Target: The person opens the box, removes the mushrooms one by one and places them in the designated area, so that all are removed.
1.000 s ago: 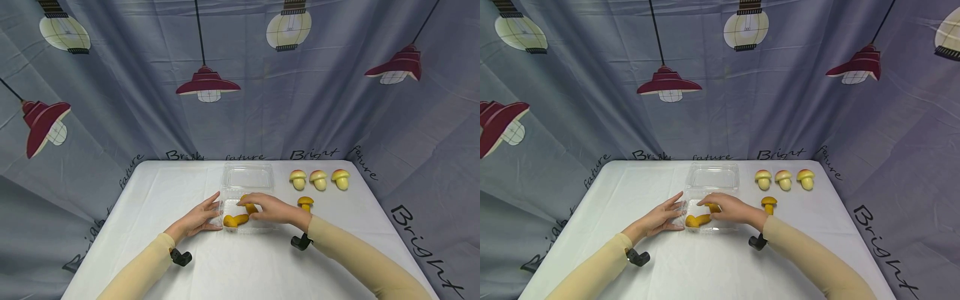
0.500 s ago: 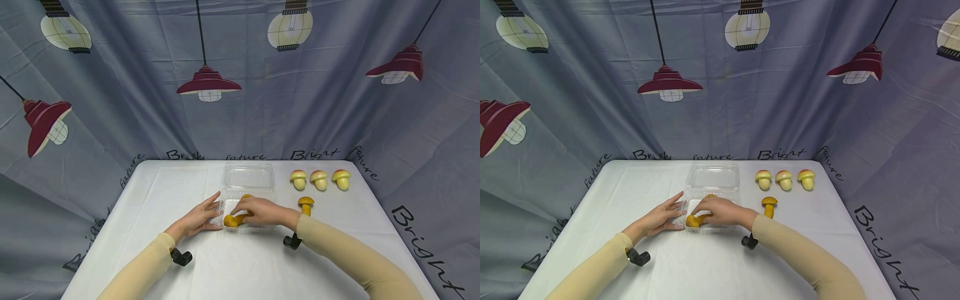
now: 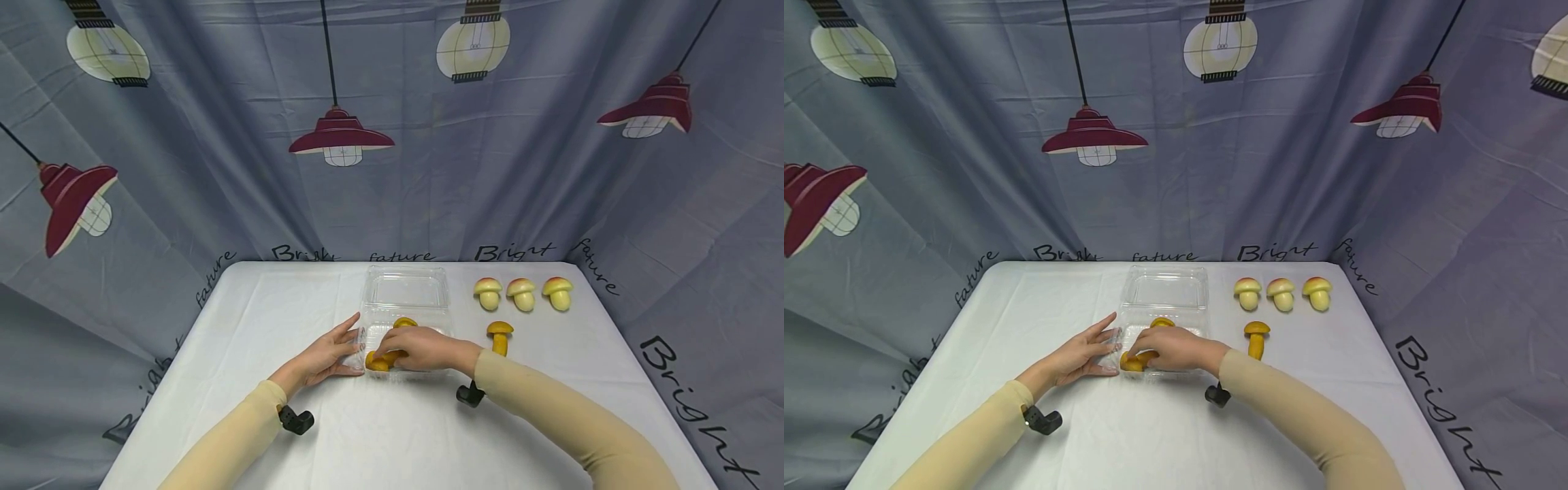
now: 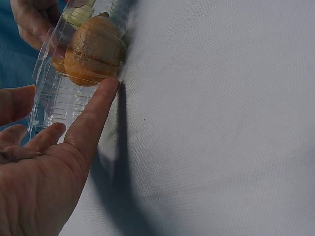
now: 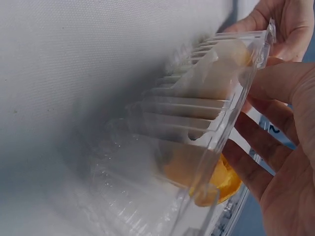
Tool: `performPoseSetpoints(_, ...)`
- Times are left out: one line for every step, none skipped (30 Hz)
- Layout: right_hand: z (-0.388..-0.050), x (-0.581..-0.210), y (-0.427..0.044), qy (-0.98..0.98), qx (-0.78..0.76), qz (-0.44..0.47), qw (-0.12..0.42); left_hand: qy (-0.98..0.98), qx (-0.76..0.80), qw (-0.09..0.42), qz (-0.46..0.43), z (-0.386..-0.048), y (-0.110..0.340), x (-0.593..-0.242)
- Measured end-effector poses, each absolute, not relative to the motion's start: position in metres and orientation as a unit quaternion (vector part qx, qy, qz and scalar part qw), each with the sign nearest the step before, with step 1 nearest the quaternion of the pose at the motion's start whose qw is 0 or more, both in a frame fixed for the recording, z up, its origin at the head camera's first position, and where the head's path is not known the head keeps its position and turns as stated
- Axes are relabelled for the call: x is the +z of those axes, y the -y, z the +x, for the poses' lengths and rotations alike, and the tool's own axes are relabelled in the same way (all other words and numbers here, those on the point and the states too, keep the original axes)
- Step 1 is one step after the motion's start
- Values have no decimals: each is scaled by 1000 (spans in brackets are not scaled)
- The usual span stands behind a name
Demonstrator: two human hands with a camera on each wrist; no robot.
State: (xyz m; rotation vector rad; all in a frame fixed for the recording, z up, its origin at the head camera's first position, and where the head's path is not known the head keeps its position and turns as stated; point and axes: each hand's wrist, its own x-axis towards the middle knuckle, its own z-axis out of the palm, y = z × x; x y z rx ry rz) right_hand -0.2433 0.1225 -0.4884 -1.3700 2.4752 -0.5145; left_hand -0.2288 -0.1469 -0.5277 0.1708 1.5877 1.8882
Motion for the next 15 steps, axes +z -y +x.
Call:
performPoseSetpoints(-243, -488, -122, -854, -175, -473, 132, -606, 721, 328, 65, -229, 147, -528)
performPoseSetpoints(-243, -488, -122, -854, -174, -473, 132, -606, 722, 328, 65, -229, 147, -528)
performPoseSetpoints(-243, -487, -121, -854, -173, -473, 132, -606, 722, 328, 64, -229, 147, -527)
performPoseSetpoints(-243, -487, -121, -854, -172, -472, 132, -606, 722, 328, 64, -229, 147, -527)
performPoseSetpoints(-243, -487, -121, -855, -169, -472, 132, -606, 722, 328, 63, -229, 147, -527)
performPoseSetpoints(-243, -487, -120, -855, -167, -472, 132, -606, 722, 328, 63, -229, 147, -527)
performPoseSetpoints(-243, -488, -120, -855, -165, -473, 132, -607, 722, 328, 63, -228, 147, -527)
performPoseSetpoints(-244, -488, -120, -855, -164, -474, 131, -607, 721, 328, 62, -228, 147, -526)
performPoseSetpoints(-244, -489, -120, -855, -163, -475, 131, -608, 721, 327, 61, -228, 147, -526)
performPoseSetpoints(-245, -490, -120, -854, -163, -477, 130, -608, 720, 327, 62, -228, 147, -526)
performPoseSetpoints(-245, -491, -119, -854, -162, -478, 129, -608, 720, 327, 61, -228, 147, -526)
performPoseSetpoints(-246, -492, -119, -854, -162, -478, 129, -609, 720, 327, 61, -228, 147, -527)
performPoseSetpoints(-246, -493, -119, -853, -161, -480, 127, -609, 720, 327, 60, -228, 147, -527)
performPoseSetpoints(-246, -493, -119, -853, -161, -479, 127, -608, 720, 327, 61, -228, 147, -527)
performPoseSetpoints(-246, -494, -119, -854, -160, -479, 127, -608, 721, 327, 60, -228, 147, -527)
